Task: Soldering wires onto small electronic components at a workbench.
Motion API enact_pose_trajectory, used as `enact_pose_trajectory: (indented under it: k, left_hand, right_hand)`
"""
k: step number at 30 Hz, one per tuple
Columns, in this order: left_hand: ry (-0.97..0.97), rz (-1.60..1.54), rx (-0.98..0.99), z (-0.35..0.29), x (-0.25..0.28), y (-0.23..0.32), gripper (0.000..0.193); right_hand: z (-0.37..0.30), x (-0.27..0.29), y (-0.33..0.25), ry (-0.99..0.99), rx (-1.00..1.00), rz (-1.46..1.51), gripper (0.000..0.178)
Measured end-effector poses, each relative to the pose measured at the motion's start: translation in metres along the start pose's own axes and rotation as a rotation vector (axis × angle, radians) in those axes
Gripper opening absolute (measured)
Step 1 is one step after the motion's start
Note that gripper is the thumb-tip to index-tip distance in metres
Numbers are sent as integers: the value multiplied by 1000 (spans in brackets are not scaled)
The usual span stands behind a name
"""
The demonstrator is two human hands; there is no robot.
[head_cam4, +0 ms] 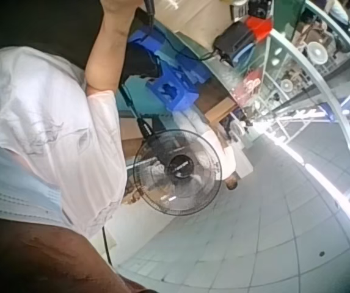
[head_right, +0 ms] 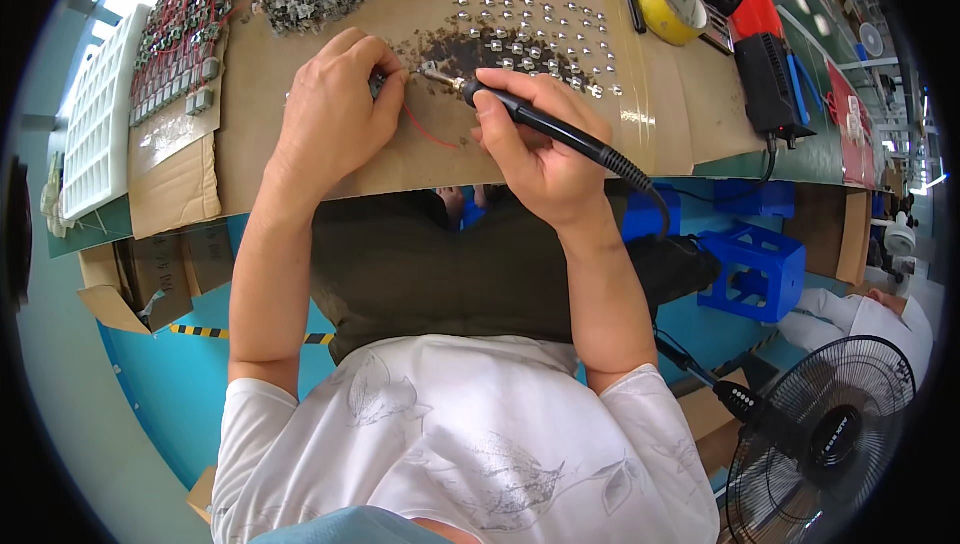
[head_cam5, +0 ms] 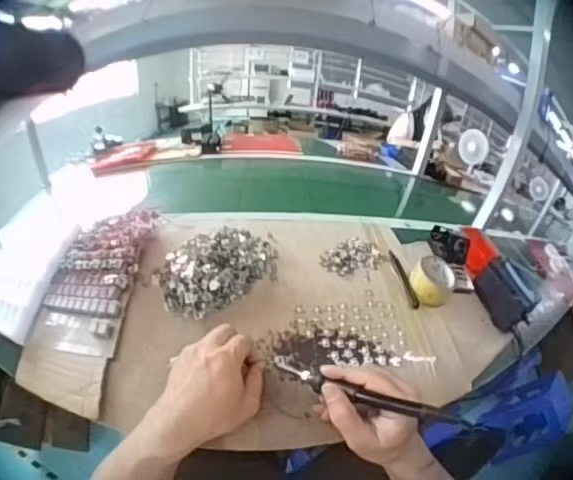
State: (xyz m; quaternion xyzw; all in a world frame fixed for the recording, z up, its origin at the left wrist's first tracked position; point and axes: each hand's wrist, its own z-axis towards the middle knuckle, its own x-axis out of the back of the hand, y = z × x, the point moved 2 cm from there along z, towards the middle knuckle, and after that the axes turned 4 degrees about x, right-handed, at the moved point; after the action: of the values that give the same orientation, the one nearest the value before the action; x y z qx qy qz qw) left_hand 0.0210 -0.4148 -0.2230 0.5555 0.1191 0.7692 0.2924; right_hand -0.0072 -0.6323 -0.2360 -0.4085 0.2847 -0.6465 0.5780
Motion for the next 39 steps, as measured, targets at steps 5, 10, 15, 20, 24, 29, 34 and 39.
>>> enact_pose_trajectory:
  k: [5,10,15,20,24,29,34,39]
  left_hand:
    - [-11,33,6,2,0,1,12]
    - [-15,30,11,2,1,2,12]
    - [-16,29,6,3,1,2,11]
    - [-19,35,6,4,0,2,12]
    - [-21,61,11,4,1,3,13]
    - [-37,70,41,2,1,4,13]
    - [-55,53,80,4,3,5,11]
    - [-61,4,74,7,8,8,9]
  right_hand:
    - [1,0,1,0,-8,4,18]
    - [0,0,0,3,-18,21,19]
    - [1,-1,1,-2,-16,23,19]
    - [1,0,1,1,-15,22,19]
    - [-3,3,4,17,24,38,21]
    - [-4,4,6,108,20,140,27]
    - [22,9,-9,100,54,-227,28]
    - [52,6,4,-111,493,-680,41]
